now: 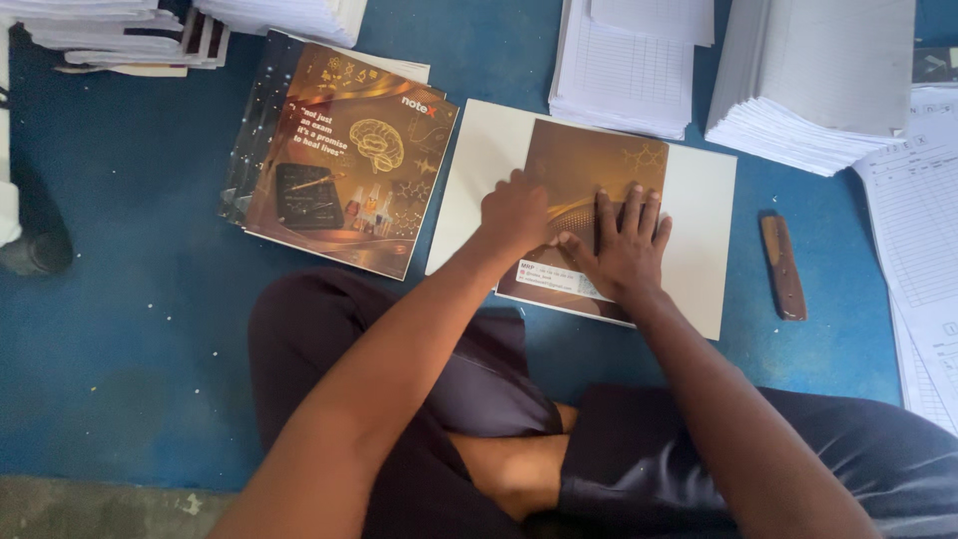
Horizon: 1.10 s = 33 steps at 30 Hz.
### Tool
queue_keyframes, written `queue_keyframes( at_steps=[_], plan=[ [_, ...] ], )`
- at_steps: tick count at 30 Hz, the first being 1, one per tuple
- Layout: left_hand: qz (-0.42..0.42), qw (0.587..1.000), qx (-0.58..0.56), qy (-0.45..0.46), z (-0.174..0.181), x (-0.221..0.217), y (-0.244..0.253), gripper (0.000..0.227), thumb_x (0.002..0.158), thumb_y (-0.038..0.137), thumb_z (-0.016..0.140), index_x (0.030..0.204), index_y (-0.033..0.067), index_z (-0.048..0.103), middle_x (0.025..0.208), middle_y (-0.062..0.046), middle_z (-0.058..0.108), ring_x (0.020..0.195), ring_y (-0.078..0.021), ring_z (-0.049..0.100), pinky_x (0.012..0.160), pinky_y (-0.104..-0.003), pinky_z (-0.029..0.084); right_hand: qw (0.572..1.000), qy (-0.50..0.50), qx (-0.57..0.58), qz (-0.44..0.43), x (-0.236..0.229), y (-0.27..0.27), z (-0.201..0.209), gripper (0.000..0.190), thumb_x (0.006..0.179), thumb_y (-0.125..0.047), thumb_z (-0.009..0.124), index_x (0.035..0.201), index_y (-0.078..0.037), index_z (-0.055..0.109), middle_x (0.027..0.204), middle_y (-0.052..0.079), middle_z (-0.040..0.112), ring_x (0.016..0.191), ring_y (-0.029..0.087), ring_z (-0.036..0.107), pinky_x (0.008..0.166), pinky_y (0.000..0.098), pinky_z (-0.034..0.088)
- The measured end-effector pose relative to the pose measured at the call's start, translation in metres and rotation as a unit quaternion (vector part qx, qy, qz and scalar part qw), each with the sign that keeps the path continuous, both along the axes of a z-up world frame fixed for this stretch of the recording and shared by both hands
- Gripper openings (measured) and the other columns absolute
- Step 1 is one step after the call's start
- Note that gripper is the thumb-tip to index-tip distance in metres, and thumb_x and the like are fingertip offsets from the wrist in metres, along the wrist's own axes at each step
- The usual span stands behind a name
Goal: The person sits on the floor and inserts printed covers into white book covers. They align the cover, press it into place, and use a wooden tool to smooth the edges and crease the spine. The person repeats this process for multiple books, stacking the finished items to the left.
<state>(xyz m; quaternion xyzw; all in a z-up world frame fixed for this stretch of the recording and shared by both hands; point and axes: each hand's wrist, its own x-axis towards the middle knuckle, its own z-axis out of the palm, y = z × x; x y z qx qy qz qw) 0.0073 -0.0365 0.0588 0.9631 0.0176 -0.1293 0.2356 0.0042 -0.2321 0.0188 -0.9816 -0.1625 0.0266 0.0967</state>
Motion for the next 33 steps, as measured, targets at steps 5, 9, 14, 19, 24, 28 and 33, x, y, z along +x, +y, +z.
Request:
queue_keyframes(
  at_steps=[5, 9, 14, 19, 24, 28, 33],
  plan=[
    [-0.091, 0.988, 0.106, -0.064, 0.006, 0.000, -0.013, 0.067, 0.064, 0.039, 0.094, 0.119, 0.0066, 0.071, 0.154, -0.016, 0.037, 0.134, -0.0307, 0.045, 0.092, -0.052, 0.049, 0.997, 0.050, 0.052, -0.021, 0.015, -0.013, 0.004, 0.074, 0.095, -0.062, 0.044, 0.153, -0.016, 0.045, 0.162, 0.029, 0.023, 0.150, 0.049, 0.012, 0.116, 0.0659, 0.012],
    [-0.102, 0.988, 0.114, -0.015, -0.005, 0.010, -0.018, 0.065, 0.067, 0.041, 0.094, 0.119, 0.0085, 0.073, 0.151, -0.014, 0.042, 0.139, -0.0302, 0.044, 0.097, -0.051, 0.049, 0.984, 0.064, 0.164, 0.005, 0.038, -0.048, 0.010, 0.053, 0.102, -0.047, 0.052, 0.134, -0.006, 0.063, 0.139, 0.021, 0.061, 0.131, 0.036, 0.058, 0.113, 0.0464, 0.046],
    [-0.090, 0.989, 0.119, -0.009, -0.010, 0.012, -0.022, 0.065, 0.066, 0.039, 0.095, 0.118, 0.0072, 0.074, 0.155, -0.016, 0.035, 0.135, -0.0297, 0.045, 0.095, -0.051, 0.050, 0.996, 0.045, 0.056, -0.048, 0.055, -0.120, 0.018, 0.048, 0.093, -0.037, 0.067, 0.131, -0.009, 0.068, 0.138, 0.020, 0.062, 0.115, 0.040, 0.064, 0.104, 0.0479, 0.049],
    [-0.084, 0.988, 0.129, 0.002, -0.009, 0.015, -0.024, 0.065, 0.064, 0.037, 0.096, 0.116, 0.0059, 0.074, 0.148, -0.013, 0.041, 0.131, -0.0299, 0.047, 0.094, -0.050, 0.053, 0.985, 0.046, -0.071, -0.152, 0.051, -0.187, 0.030, 0.048, 0.087, -0.026, 0.068, 0.131, -0.007, 0.068, 0.133, 0.022, 0.065, 0.120, 0.042, 0.061, 0.099, 0.0517, 0.049],
    [-0.087, 0.987, 0.132, -0.017, -0.015, 0.019, -0.027, 0.068, 0.061, 0.036, 0.098, 0.116, 0.0028, 0.073, 0.147, -0.016, 0.040, 0.129, -0.0332, 0.047, 0.092, -0.050, 0.054, 0.940, 0.109, -0.076, -0.315, 0.046, -0.209, 0.034, 0.039, 0.092, -0.018, 0.065, 0.127, -0.004, 0.072, 0.120, 0.026, 0.072, 0.113, 0.042, 0.068, 0.095, 0.0524, 0.054],
    [-0.074, 0.987, 0.136, -0.028, -0.027, 0.023, -0.034, 0.070, 0.063, 0.031, 0.096, 0.122, 0.0044, 0.070, 0.141, -0.015, 0.047, 0.126, -0.0350, 0.050, 0.089, -0.051, 0.055, 0.916, 0.116, -0.084, -0.375, 0.045, -0.207, 0.031, 0.039, 0.091, -0.017, 0.068, 0.128, -0.005, 0.071, 0.118, 0.025, 0.073, 0.112, 0.040, 0.069, 0.092, 0.0542, 0.054],
    [-0.070, 0.990, 0.101, -0.063, -0.043, 0.026, -0.035, 0.063, 0.065, 0.023, 0.093, 0.124, 0.0223, 0.070, 0.134, -0.015, 0.052, 0.129, -0.0387, 0.048, 0.090, -0.057, 0.052, 0.949, 0.060, -0.045, -0.307, 0.045, -0.206, 0.028, 0.039, 0.085, -0.016, 0.073, 0.123, -0.008, 0.075, 0.115, 0.023, 0.071, 0.108, 0.041, 0.068, 0.092, 0.0507, 0.054]
  ],
)
